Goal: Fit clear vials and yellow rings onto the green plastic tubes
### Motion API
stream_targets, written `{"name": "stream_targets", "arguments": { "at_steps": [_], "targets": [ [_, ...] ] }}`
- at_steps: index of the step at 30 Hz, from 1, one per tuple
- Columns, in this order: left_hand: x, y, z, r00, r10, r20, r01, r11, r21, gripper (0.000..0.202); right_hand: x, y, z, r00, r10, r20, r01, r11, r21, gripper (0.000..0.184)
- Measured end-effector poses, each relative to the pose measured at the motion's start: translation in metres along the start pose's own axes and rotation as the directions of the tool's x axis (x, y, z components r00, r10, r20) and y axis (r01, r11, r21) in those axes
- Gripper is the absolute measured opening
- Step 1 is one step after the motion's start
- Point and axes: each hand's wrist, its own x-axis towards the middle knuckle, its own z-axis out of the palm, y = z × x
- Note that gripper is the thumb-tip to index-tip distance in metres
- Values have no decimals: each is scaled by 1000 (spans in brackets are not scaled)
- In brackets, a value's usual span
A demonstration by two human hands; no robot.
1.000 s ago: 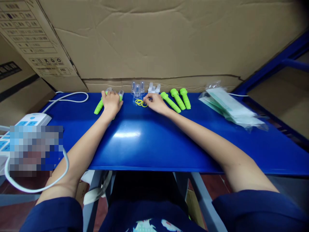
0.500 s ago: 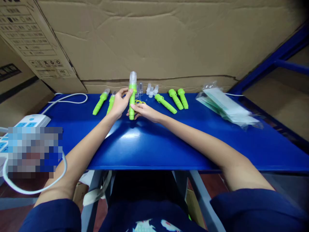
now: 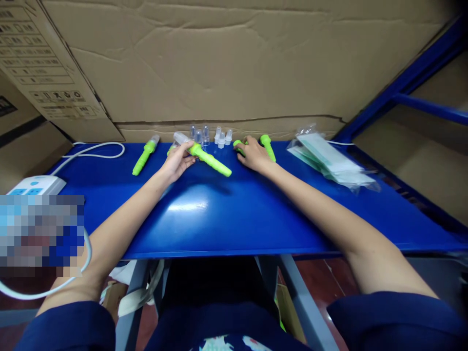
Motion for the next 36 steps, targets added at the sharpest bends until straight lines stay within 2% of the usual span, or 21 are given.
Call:
{"name": "stream_targets", "arguments": {
  "at_steps": [2, 4, 5, 7, 8, 10, 12, 13, 15, 17, 18, 20, 22, 24, 26, 28, 30, 32, 34, 36],
  "targets": [
    [0, -2, 0, 999, -30, 21, 30, 999, -45, 19, 5, 8, 2, 999, 29, -14, -29, 1000, -8, 39],
    [-1, -3, 1, 999, -36, 38, 39, 995, -90, 18, 8, 8, 2, 994, 52, -95, -50, 998, 27, 38],
    [-2, -4, 2, 999, -32, 44, 37, 993, -114, 17, 8, 6, 0, 987, 63, -149, -52, 995, 81, 37],
    [-5, -6, 5, 998, -14, 54, 22, 988, -152, 16, 6, 0, -5, 974, 95, -206, -31, 955, 293, 42],
    [-7, -7, 7, 998, 0, 63, 10, 987, -158, 16, 3, -3, -9, 978, 111, -175, -22, 895, 446, 48],
    [-11, -11, 11, 995, 40, 86, -28, 990, -136, 16, -6, -6, -17, 995, 91, 31, -85, 681, 727, 59],
    [-14, -16, 14, 989, 90, 121, -81, 994, -78, 21, -16, -5, -25, 965, -12, 260, -223, 479, 849, 65],
    [-16, -19, 14, 983, 114, 145, -109, 993, -37, 27, -21, -4, -28, 942, -44, 333, -288, 404, 868, 66],
    [-17, -24, 14, 965, 184, 185, -200, 977, 73, 46, -30, 0, -32, 924, -62, 377, -342, 303, 890, 61],
    [-18, -26, 12, 926, 317, 205, -358, 909, 213, 69, -36, 2, -32, 932, -54, 360, -336, 247, 909, 54],
    [-18, -26, 10, 891, 400, 214, -449, 846, 287, 78, -38, 3, -31, 938, -51, 344, -324, 232, 917, 53],
    [-18, -23, 5, 801, 538, 263, -595, 670, 444, 80, -40, 2, -27, 953, -48, 299, -282, 212, 936, 52],
    [-15, -18, -1, 728, 576, 372, -663, 452, 596, 64, -41, 2, -23, 972, -57, 227, -210, 216, 954, 53],
    [-11, -13, -7, 684, 562, 466, -679, 255, 688, 53, -43, 2, -19, 988, -67, 137, -116, 250, 961, 53],
    [-6, -10, -12, 690, 512, 511, -657, 147, 740, 51, -44, 3, -16, 995, -69, 68, -44, 310, 950, 54],
    [-3, -10, -14, 739, 446, 505, -606, 113, 787, 49, -46, 4, -16, 998, -64, 23, 4, 382, 924, 57],
    [-3, -12, -13, 803, 357, 477, -547, 123, 828, 46, -47, 5, -17, 997, -59, -43, 65, 454, 889, 59],
    [-7, -14, -9, 850, 270, 452, -503, 168, 848, 49, -48, 4, -20, 989, -53, -135, 144, 499, 855, 57],
    [-12, -15, -5, 868, 236, 438, -486, 219, 846, 52, -49, 4, -21, 981, -19, -192, 177, 489, 855, 57],
    [-15, -16, -2, 868, 246, 431, -486, 245, 839, 51, -49, 4, -20, 988, 41, -150, 116, 442, 889, 57]
  ]
}}
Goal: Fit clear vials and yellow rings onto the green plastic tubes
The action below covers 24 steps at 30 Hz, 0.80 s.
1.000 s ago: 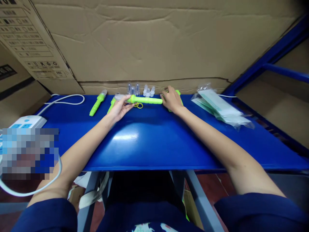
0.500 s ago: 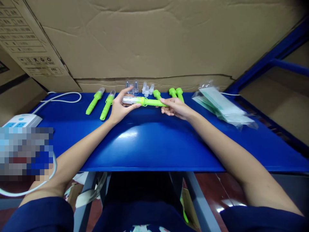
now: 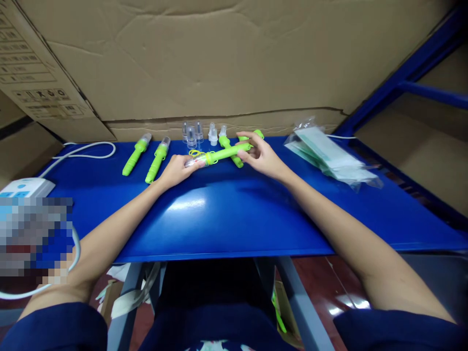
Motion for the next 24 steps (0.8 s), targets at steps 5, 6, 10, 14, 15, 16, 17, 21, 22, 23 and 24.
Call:
{"name": "stream_targets", "arguments": {
  "at_steps": [5, 6, 10, 14, 15, 16, 17, 21, 22, 23, 24],
  "targets": [
    [0, 1, 1, 1000, 9, 15, -9, 1000, -8, 50, 3, 11, 2, 994, 106, -18, -105, 994, 42, 61],
    [0, 0, 1, 1000, 12, 4, -11, 1000, -12, 49, 4, 13, 3, 993, 96, -61, -93, 994, 53, 64],
    [-1, 0, 1, 1000, 18, -14, -18, 1000, -22, 49, 4, 16, 7, 978, 197, -71, -186, 973, 139, 59],
    [-2, 2, 1, 1000, 9, -21, -10, 998, -60, 50, 3, 12, 7, 990, 134, -46, -119, 961, 249, 61],
    [-2, 2, 1, 1000, 4, -26, -6, 997, -78, 51, 3, 11, 6, 991, 105, -83, -80, 963, 256, 62],
    [-2, 2, 1, 1000, 1, -27, -3, 995, -96, 52, 3, 10, 5, 990, 83, -118, -51, 967, 250, 62],
    [-2, 1, 1, 1000, -3, -24, 0, 993, -115, 52, 3, 10, 4, 987, 69, -146, -33, 972, 234, 61],
    [-1, 0, 2, 1000, -11, -8, 9, 985, -170, 52, 5, 10, 0, 981, 58, -186, -22, 981, 193, 60],
    [-1, 0, 2, 1000, -12, -11, 10, 984, -175, 52, 4, 10, -1, 982, 54, -178, -18, 980, 201, 62],
    [-2, 0, 2, 1000, -15, -12, 13, 984, -178, 51, 4, 9, 0, 985, 45, -166, -9, 977, 212, 63],
    [-2, 0, 3, 1000, -20, -7, 18, 983, -182, 50, 3, 6, 0, 987, 33, -154, 2, 975, 222, 64]
  ]
}}
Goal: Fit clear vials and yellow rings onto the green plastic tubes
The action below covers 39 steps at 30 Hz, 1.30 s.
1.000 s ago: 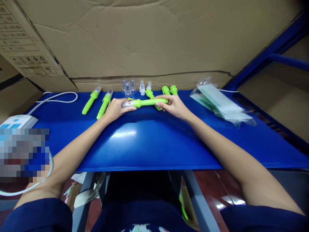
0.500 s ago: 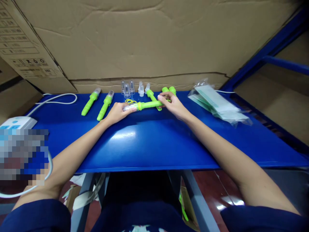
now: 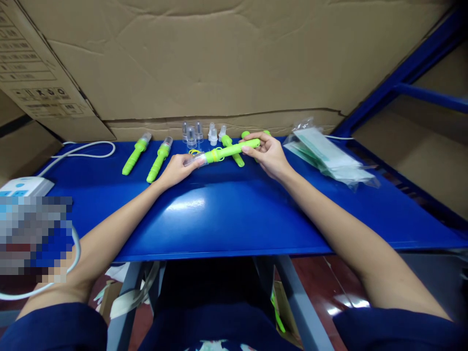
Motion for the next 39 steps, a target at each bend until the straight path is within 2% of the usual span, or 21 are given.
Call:
{"name": "stream_targets", "arguments": {
  "at_steps": [2, 5, 8, 11, 14, 19, 22, 25, 26, 28, 29, 31, 33, 34, 35, 39],
  "targets": [
    [-1, 1, 2, 1000, -12, 28, 13, 999, -43, 45, -3, -6, 4, 1000, -24, 14, 24, 1000, 7, 65],
    [-1, 2, 5, 996, 13, 83, 6, 975, -224, 36, -8, -17, 10, 999, -35, -3, 35, 999, -24, 66],
    [-1, 2, 7, 995, 45, 84, -13, 936, -351, 43, -13, -25, 13, 999, -46, -7, 45, 998, -48, 64],
    [-2, 3, 8, 996, 55, 66, -29, 940, -341, 43, -14, -28, 13, 996, -80, -37, 78, 996, -43, 60],
    [-3, 2, 9, 997, 63, 47, -43, 941, -335, 44, -10, -25, 8, 988, -91, -128, 83, 994, -66, 56],
    [-3, 1, 9, 999, 12, 40, 4, 930, -366, 42, 4, -9, -10, 966, -86, -244, 53, 989, -142, 56],
    [0, 1, 7, 999, -45, -8, 39, 931, -363, 42, 11, 2, -21, 965, -7, -263, -9, 998, -60, 55],
    [6, 0, 4, 991, -81, -102, 44, 944, -326, 40, 15, 3, -23, 973, 186, -139, -181, 982, 53, 46],
    [8, -1, 4, 987, -86, -135, 41, 951, -307, 38, 17, 1, -20, 965, 254, -60, -252, 967, 45, 41],
    [12, 0, 3, 978, -103, -182, 48, 958, -282, 34, 21, -4, -11, 929, 361, 82, -355, 932, -77, 28],
    [14, 0, 4, 975, -117, -191, 60, 958, -281, 34, 24, -5, -4, 915, 388, 113, -362, 911, -198, 24],
    [18, 3, 7, 972, -142, -189, 83, 953, -292, 36, 32, -8, 10, 933, 353, 72, -266, 809, -525, 19],
    [22, 7, 12, 977, -136, -165, 83, 952, -295, 38, 39, -8, 23, 950, 311, 21, -168, 569, -805, 22],
    [23, 9, 14, 981, -125, -146, 78, 953, -294, 36, 42, -8, 29, 942, 335, 25, -145, 473, -869, 24],
    [25, 11, 16, 984, -119, -135, 74, 952, -297, 34, 44, -8, 33, 931, 365, 22, -143, 420, -896, 24],
    [34, 14, 19, 985, -100, -142, 52, 949, -311, 30, 44, -10, 37, 862, 507, 16, -169, 317, -933, 17]
  ]
}}
